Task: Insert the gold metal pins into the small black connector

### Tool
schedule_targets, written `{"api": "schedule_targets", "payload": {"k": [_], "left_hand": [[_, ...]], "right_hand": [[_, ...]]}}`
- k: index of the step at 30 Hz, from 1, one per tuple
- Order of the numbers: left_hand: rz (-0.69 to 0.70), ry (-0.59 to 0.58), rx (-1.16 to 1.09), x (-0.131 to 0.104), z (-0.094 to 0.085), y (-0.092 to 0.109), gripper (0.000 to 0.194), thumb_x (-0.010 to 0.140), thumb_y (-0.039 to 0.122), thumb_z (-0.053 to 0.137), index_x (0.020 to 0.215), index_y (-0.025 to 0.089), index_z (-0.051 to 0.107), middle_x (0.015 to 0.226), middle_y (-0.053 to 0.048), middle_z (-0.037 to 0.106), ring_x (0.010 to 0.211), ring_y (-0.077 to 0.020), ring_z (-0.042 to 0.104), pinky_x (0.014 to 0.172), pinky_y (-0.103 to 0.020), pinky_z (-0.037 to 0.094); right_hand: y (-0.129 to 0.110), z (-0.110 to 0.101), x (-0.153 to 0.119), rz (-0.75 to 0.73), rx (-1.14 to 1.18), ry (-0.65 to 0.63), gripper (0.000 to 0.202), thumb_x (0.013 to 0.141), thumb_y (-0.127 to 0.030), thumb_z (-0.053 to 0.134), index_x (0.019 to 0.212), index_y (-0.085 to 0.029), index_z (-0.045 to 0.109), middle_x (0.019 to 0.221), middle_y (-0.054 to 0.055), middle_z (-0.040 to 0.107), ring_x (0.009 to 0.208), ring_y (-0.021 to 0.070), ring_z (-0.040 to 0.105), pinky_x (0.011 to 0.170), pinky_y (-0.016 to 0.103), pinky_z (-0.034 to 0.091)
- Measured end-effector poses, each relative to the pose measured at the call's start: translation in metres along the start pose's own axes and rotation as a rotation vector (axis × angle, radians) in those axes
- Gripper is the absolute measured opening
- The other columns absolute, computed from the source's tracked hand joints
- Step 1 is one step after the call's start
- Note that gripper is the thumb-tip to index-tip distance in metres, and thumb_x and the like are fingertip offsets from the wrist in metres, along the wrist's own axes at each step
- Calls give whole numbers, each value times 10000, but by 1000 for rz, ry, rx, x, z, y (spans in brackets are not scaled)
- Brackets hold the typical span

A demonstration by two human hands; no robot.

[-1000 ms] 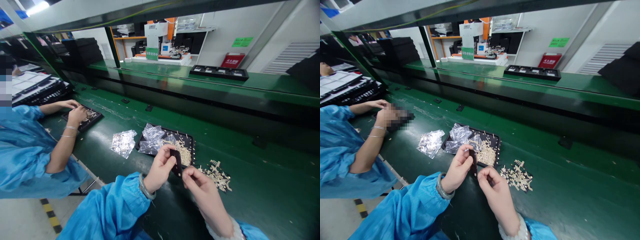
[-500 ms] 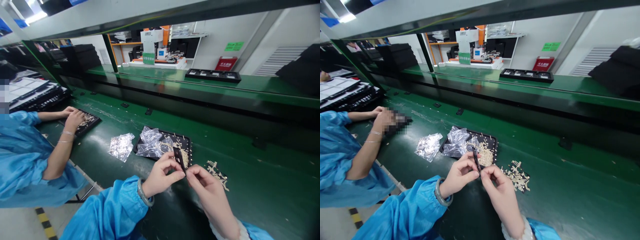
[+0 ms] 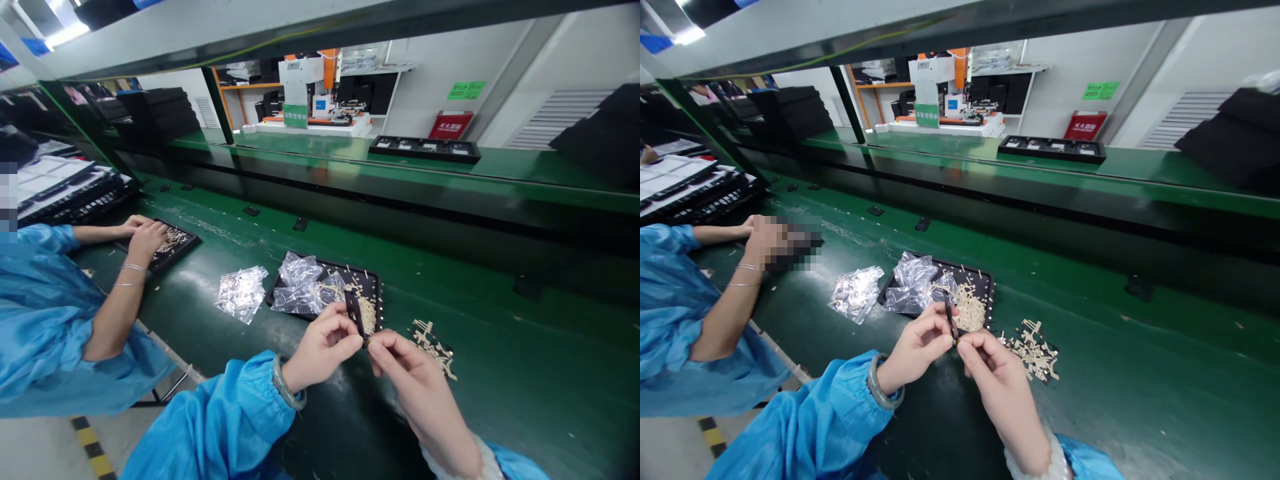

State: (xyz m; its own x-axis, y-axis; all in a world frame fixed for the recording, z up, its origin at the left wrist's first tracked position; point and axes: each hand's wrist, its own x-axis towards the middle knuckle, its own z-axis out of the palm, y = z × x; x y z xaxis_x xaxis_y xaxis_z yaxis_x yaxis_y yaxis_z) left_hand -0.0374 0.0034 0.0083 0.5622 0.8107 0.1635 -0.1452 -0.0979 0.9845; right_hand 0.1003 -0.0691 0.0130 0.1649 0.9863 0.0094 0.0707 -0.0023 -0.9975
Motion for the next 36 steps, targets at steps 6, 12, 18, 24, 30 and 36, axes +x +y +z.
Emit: {"api": "schedule_targets", "payload": {"k": [6, 12, 18, 24, 30, 36], "left_hand": [[11, 34, -42, -1, 1, -3, 184, 766, 284, 632, 687, 131, 566, 982, -79, 469, 873, -165, 489, 756, -262, 421], [29, 89, -141, -1, 2, -7, 152, 729, 241, 676, 800, 147, 580, 956, -56, 459, 818, -143, 497, 707, -245, 444], [16, 126, -255, -2, 5, -7, 201, 709, 195, 686, 825, 173, 524, 860, -2, 448, 604, -68, 481, 519, -187, 438], [66, 159, -172, -4, 5, -5, 176, 724, 150, 670, 788, 168, 506, 792, 11, 444, 617, -69, 478, 537, -181, 421], [131, 173, -57, -5, 2, -8, 138, 745, 153, 660, 795, 168, 532, 791, 1, 450, 680, -91, 473, 577, -185, 404], [227, 202, 75, -7, 3, -8, 118, 753, 147, 652, 813, 158, 550, 806, -13, 484, 731, -107, 493, 621, -190, 424]], "right_hand": [[-3, 0, -2, -68, -71, 13, 200, 890, -348, 522, 756, -207, 571, 648, -16, 481, 594, 150, 448, 553, 245, 359], [-6, 2, -3, -112, -101, 87, 171, 881, -330, 535, 757, -222, 579, 638, -18, 502, 568, 149, 467, 532, 232, 378], [-7, 2, -4, -155, -116, 112, 149, 878, -299, 546, 757, -227, 592, 676, -12, 516, 600, 151, 488, 555, 239, 380], [-6, -1, 0, -183, -107, 82, 149, 868, -290, 564, 745, -221, 612, 688, -3, 525, 638, 163, 512, 581, 256, 387], [-7, -1, -3, -258, -168, 105, 132, 870, -245, 555, 750, -210, 598, 698, 10, 550, 637, 171, 527, 586, 265, 407], [-9, 1, -5, -562, -415, 202, 100, 871, -132, 537, 849, -199, 608, 756, 30, 580, 683, 177, 556, 617, 278, 426]]}}
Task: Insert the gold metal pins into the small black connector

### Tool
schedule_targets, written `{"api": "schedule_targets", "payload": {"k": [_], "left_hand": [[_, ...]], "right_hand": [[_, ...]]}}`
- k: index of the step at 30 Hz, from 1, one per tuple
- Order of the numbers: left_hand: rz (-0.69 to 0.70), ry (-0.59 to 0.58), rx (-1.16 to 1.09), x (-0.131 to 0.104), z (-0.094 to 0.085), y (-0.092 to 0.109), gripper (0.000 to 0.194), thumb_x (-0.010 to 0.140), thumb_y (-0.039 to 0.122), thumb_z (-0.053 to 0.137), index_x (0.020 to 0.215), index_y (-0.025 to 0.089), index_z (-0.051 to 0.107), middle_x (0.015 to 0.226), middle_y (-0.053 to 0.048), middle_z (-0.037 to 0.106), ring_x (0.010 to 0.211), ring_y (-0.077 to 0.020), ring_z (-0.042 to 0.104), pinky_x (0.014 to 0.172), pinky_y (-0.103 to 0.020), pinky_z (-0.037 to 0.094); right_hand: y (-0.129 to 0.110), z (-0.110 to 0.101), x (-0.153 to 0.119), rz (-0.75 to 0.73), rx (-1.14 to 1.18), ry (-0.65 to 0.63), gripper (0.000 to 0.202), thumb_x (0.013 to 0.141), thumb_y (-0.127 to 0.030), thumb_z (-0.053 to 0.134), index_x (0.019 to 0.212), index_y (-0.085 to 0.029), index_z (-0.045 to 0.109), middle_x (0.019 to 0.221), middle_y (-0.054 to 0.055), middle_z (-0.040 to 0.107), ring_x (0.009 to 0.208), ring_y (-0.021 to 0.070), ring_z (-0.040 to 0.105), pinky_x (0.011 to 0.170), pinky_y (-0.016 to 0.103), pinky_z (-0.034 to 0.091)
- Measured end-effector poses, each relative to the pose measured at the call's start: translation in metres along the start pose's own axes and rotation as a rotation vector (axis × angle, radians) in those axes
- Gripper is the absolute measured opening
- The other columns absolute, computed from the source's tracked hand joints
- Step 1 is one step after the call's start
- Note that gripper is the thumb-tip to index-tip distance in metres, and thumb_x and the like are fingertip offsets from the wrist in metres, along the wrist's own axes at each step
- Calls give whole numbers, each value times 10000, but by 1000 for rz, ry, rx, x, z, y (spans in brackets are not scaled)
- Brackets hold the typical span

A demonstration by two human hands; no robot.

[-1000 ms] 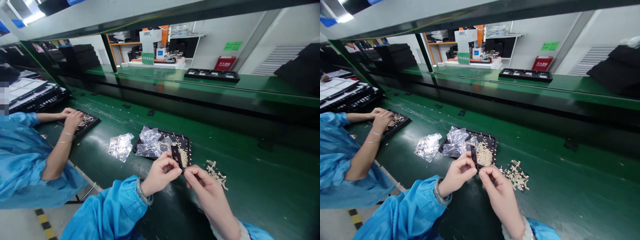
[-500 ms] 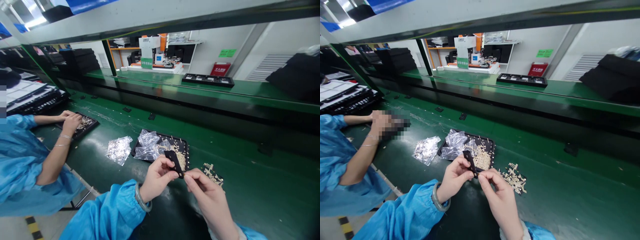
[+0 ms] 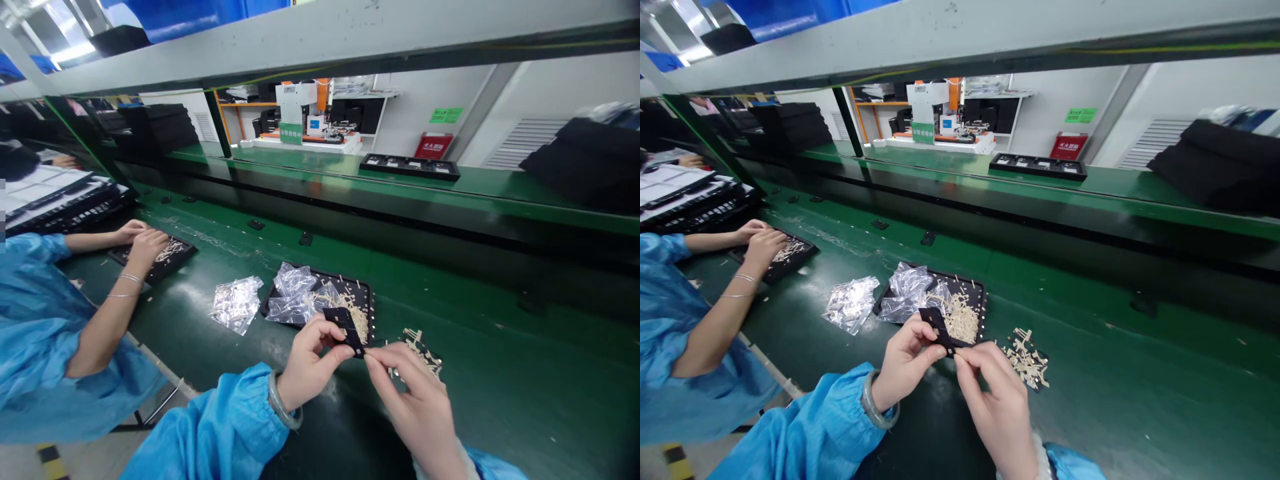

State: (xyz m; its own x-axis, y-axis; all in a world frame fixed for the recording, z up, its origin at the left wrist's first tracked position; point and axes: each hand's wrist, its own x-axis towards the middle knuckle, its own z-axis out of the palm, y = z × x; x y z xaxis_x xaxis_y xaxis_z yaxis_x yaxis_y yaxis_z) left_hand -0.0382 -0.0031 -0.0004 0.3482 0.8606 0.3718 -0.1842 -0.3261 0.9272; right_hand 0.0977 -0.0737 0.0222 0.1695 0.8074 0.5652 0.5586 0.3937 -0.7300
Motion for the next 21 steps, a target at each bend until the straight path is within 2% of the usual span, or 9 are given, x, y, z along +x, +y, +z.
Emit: {"api": "schedule_targets", "payload": {"k": [8, 11, 13, 16, 18, 21], "left_hand": [[262, 53, 310, -6, -1, 0, 123, 760, 93, 633, 834, 159, 561, 755, -2, 495, 663, -90, 489, 597, -193, 425], [282, 52, 329, -7, 0, 0, 130, 760, 80, 627, 840, 164, 567, 752, 0, 502, 682, -91, 493, 620, -193, 427], [173, 43, 245, -6, 0, 0, 106, 768, 115, 626, 848, 159, 571, 801, -15, 512, 705, -95, 504, 616, -193, 433], [-152, 16, -26, 0, 1, 2, 168, 757, 214, 651, 872, 140, 553, 801, -20, 516, 624, -79, 502, 539, -186, 426], [-357, -20, -219, 5, 1, 3, 253, 730, 260, 681, 887, 128, 533, 694, 8, 511, 523, -57, 474, 486, -175, 401], [-534, -76, -437, 10, -1, 2, 336, 675, 272, 735, 892, 113, 534, 608, 29, 499, 467, -49, 460, 450, -165, 382]], "right_hand": [[0, -3, -1, -308, -332, 0, 101, 851, -46, 574, 911, -126, 584, 695, 47, 587, 632, 169, 524, 629, 328, 410], [-3, -2, -2, -430, -494, -26, 120, 841, -16, 578, 943, -80, 581, 678, 65, 599, 610, 175, 529, 639, 361, 405], [-4, -3, -3, -486, -534, -105, 125, 846, -19, 567, 960, -69, 583, 695, 74, 610, 624, 188, 541, 660, 388, 400], [-3, -10, -1, -536, -442, -206, 134, 845, -35, 568, 963, -93, 590, 721, 65, 614, 637, 188, 544, 681, 395, 405], [1, -19, 3, -462, -346, -172, 180, 847, -34, 554, 1002, -119, 587, 782, 69, 606, 680, 186, 549, 681, 368, 421], [11, -29, 11, -264, -249, -194, 278, 894, -56, 467, 1133, -163, 559, 925, 95, 553, 810, 195, 552, 669, 318, 443]]}}
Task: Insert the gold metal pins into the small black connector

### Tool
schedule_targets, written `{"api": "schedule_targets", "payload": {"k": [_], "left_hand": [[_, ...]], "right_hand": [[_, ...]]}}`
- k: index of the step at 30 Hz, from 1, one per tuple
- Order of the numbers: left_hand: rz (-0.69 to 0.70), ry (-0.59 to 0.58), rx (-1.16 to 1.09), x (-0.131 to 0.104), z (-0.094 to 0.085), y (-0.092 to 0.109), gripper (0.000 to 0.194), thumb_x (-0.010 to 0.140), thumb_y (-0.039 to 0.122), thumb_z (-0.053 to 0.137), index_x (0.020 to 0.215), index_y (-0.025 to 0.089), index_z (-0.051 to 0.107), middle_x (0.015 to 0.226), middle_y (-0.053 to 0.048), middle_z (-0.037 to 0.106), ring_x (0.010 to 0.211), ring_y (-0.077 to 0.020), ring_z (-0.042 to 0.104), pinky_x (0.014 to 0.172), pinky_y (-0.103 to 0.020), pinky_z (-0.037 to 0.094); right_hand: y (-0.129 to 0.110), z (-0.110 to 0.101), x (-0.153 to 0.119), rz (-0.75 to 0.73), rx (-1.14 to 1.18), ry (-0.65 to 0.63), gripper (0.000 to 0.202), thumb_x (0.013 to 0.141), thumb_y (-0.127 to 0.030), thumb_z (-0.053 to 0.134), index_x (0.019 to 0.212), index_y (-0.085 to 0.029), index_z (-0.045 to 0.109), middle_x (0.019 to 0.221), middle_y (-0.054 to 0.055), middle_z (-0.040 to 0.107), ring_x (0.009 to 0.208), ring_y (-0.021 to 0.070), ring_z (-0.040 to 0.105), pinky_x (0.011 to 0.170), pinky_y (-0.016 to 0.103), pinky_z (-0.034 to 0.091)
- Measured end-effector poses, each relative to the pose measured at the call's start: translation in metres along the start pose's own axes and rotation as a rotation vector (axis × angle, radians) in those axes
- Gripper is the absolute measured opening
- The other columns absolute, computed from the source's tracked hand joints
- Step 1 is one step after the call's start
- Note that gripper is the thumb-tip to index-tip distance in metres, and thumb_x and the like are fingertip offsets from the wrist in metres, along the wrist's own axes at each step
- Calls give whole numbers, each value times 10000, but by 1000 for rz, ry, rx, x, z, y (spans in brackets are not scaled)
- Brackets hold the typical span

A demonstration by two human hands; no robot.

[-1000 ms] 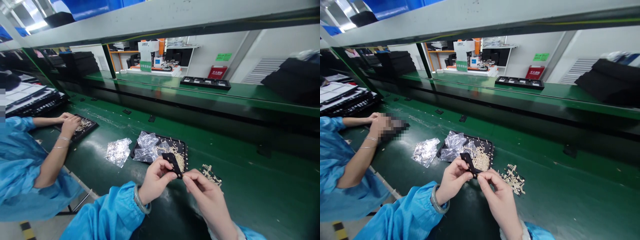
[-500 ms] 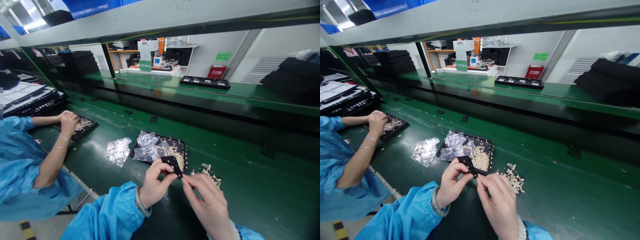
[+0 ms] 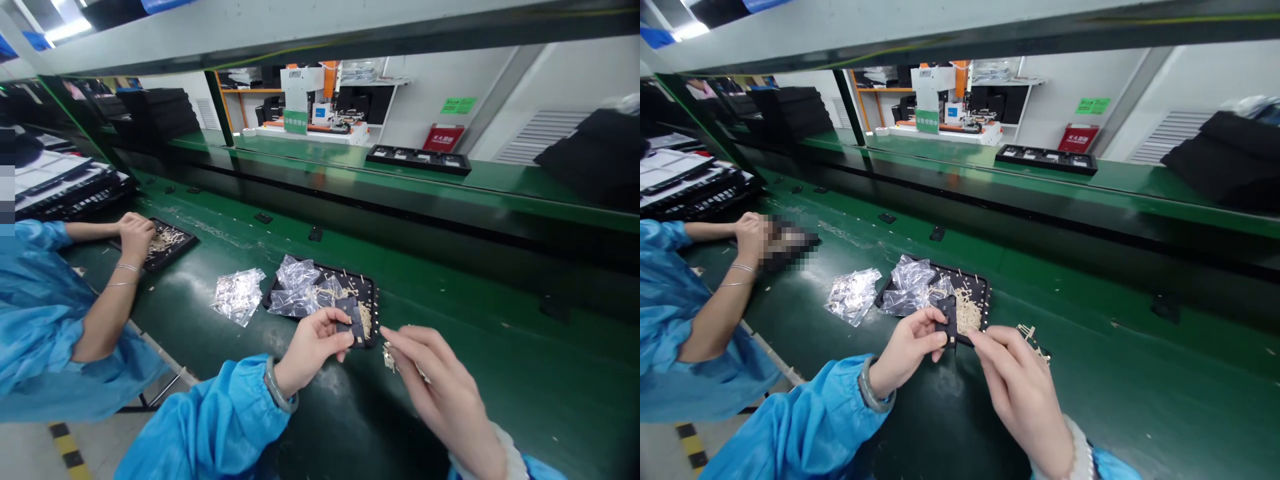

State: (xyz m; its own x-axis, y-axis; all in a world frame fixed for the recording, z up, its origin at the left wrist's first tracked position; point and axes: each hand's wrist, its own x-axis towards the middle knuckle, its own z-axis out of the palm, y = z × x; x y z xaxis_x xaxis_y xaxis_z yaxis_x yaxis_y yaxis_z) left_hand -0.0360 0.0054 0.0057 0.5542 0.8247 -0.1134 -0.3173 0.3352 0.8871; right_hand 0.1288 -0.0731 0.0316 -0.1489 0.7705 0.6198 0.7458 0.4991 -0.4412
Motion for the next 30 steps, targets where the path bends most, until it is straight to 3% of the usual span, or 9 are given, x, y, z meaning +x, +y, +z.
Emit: {"api": "schedule_targets", "payload": {"k": [3, 5, 9, 13, 19, 24, 30], "left_hand": [[-158, -61, -112, 1, -2, -1, 376, 639, 287, 765, 898, 105, 562, 633, 22, 498, 459, -48, 471, 425, -164, 380], [-216, -116, -134, 0, -2, -2, 395, 692, 383, 716, 926, 100, 573, 639, 11, 500, 464, -58, 484, 427, -175, 389], [-99, -201, 5, -1, 1, -3, 455, 745, 483, 632, 993, 112, 541, 652, 6, 508, 475, -53, 467, 461, -183, 386], [-3, -83, 215, 1, 3, -3, 304, 733, 377, 655, 854, 121, 544, 720, 10, 502, 462, -27, 421, 439, -167, 333], [68, -64, 395, 4, -2, -5, 102, 776, 205, 556, 842, 128, 573, 678, 14, 502, 494, -42, 423, 470, -161, 344], [63, -77, 482, 3, -4, -3, 105, 774, 174, 541, 859, 132, 587, 713, 2, 537, 520, -53, 434, 495, -164, 360], [102, -93, 570, 3, -3, 3, 105, 767, 135, 529, 829, 143, 613, 758, -12, 581, 661, -104, 504, 618, -200, 405]], "right_hand": [[8, 3, 2, 3, 70, -106, 245, 907, -104, 479, 1105, -199, 586, 944, 87, 536, 835, 197, 551, 669, 302, 451], [7, 7, 3, 4, 127, -92, 172, 894, -118, 518, 1016, -200, 608, 894, 69, 561, 807, 194, 559, 672, 297, 453], [2, 15, 2, 165, 288, 11, 101, 878, -126, 544, 911, -204, 598, 817, 41, 582, 744, 174, 567, 639, 268, 449], [-1, 21, 0, 423, 511, 0, 59, 870, -207, 572, 841, -224, 620, 757, 13, 573, 654, 151, 545, 574, 243, 424], [-3, 29, -4, 788, 872, -12, 180, 798, -377, 661, 780, -200, 630, 613, -23, 514, 520, 114, 461, 513, 234, 365], [-4, 25, -1, 868, 930, -93, 250, 779, -411, 673, 749, -172, 606, 497, -33, 512, 479, 120, 454, 544, 257, 357], [-1, 20, 4, 904, 1021, -192, 263, 760, -400, 696, 726, -165, 581, 543, -13, 571, 498, 132, 512, 559, 265, 391]]}}
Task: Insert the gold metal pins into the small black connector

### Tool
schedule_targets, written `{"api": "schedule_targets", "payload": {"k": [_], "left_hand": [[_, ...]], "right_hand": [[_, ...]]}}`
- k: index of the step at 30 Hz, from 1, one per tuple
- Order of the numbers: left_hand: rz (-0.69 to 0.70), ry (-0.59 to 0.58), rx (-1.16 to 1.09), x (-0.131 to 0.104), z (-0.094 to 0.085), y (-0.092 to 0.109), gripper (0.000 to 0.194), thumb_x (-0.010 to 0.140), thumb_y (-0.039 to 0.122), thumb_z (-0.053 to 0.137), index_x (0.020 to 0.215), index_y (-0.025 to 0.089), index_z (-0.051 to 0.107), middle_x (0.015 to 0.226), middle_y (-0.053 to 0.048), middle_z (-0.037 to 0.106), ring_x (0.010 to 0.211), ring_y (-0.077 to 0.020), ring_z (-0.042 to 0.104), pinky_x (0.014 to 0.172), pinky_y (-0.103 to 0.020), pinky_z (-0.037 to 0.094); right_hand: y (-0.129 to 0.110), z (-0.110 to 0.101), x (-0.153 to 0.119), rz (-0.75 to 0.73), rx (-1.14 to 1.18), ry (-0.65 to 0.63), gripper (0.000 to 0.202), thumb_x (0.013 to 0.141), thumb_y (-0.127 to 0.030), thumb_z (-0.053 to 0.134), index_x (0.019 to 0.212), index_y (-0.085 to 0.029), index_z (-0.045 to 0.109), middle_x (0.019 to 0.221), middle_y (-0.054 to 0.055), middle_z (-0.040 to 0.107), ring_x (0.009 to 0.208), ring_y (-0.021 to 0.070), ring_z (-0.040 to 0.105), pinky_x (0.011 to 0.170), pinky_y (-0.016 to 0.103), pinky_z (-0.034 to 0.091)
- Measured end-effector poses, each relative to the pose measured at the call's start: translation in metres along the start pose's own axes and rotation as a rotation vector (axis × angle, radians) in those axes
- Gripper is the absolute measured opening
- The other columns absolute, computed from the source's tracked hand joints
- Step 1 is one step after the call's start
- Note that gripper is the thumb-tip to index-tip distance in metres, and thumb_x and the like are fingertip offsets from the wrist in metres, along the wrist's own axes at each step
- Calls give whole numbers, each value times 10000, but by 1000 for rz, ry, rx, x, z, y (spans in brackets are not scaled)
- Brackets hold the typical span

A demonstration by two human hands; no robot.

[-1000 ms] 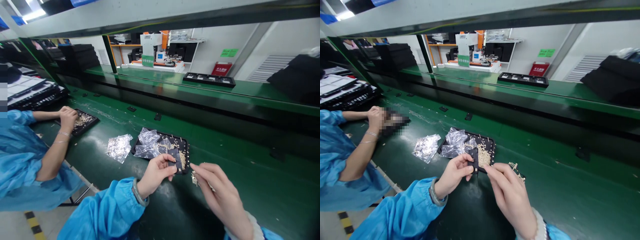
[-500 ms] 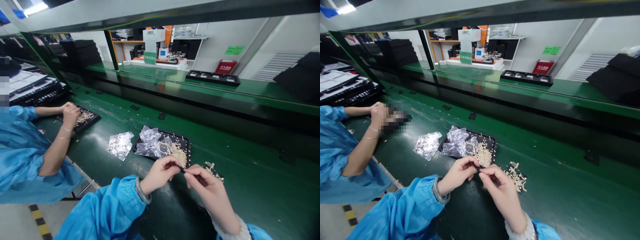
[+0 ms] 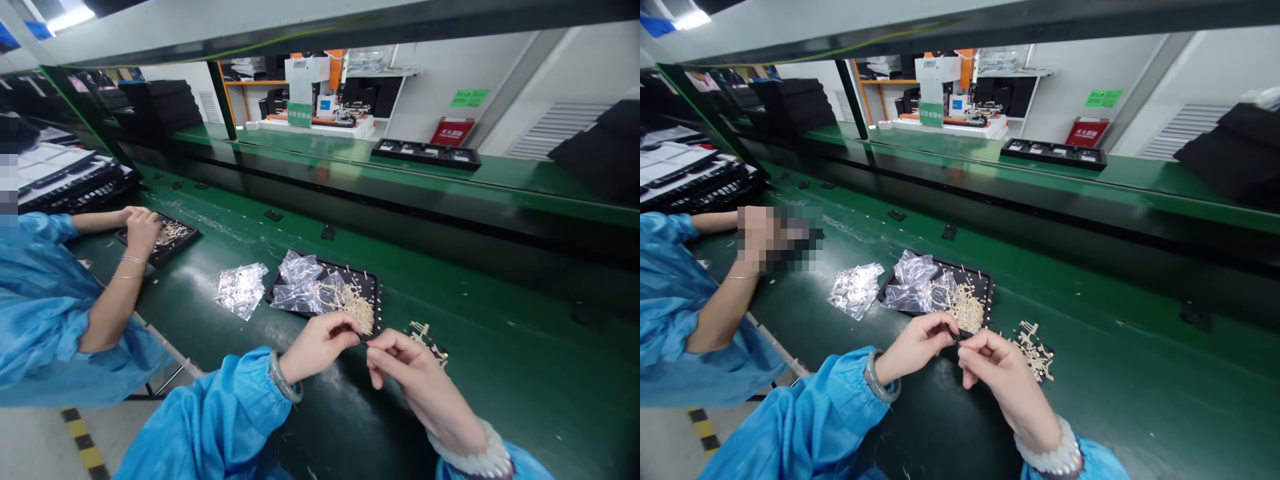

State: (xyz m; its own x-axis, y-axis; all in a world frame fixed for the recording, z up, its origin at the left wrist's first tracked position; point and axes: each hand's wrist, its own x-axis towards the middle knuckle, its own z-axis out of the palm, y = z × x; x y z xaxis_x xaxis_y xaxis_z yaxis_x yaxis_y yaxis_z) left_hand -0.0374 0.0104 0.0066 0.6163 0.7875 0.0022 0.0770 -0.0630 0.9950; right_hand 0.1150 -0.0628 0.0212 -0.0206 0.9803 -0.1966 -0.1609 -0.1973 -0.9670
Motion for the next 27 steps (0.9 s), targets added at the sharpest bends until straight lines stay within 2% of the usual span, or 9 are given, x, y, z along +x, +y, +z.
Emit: {"api": "schedule_targets", "payload": {"k": [3, 7, 15, 27], "left_hand": [[33, -15, 46, 0, -1, 1, 120, 762, 111, 525, 822, 151, 621, 818, -17, 603, 758, -128, 529, 691, -217, 410], [55, -22, 100, 0, -2, 2, 130, 769, 98, 521, 825, 156, 623, 833, -11, 611, 769, -127, 535, 702, -213, 405], [141, 25, 223, -2, -1, 6, 142, 776, 66, 521, 810, 162, 621, 814, -4, 607, 752, -119, 532, 727, -210, 412], [230, 50, 394, -4, -3, 1, 190, 821, 81, 466, 873, 186, 616, 852, -23, 576, 806, -138, 538, 792, -249, 438]], "right_hand": [[2, -3, 2, 40, 40, -43, 271, 734, -395, 722, 720, -166, 577, 577, -10, 580, 503, 131, 529, 526, 251, 398], [4, -6, 3, 63, 74, -77, 255, 741, -363, 724, 696, -166, 568, 593, -18, 581, 509, 115, 533, 518, 228, 396], [-6, -2, 0, 66, 22, -50, 280, 719, -380, 728, 667, -162, 560, 577, -14, 574, 513, 121, 529, 531, 238, 405], [1, -5, 3, 39, -85, -25, 285, 719, -407, 723, 683, -165, 576, 600, -5, 585, 543, 140, 564, 543, 254, 451]]}}
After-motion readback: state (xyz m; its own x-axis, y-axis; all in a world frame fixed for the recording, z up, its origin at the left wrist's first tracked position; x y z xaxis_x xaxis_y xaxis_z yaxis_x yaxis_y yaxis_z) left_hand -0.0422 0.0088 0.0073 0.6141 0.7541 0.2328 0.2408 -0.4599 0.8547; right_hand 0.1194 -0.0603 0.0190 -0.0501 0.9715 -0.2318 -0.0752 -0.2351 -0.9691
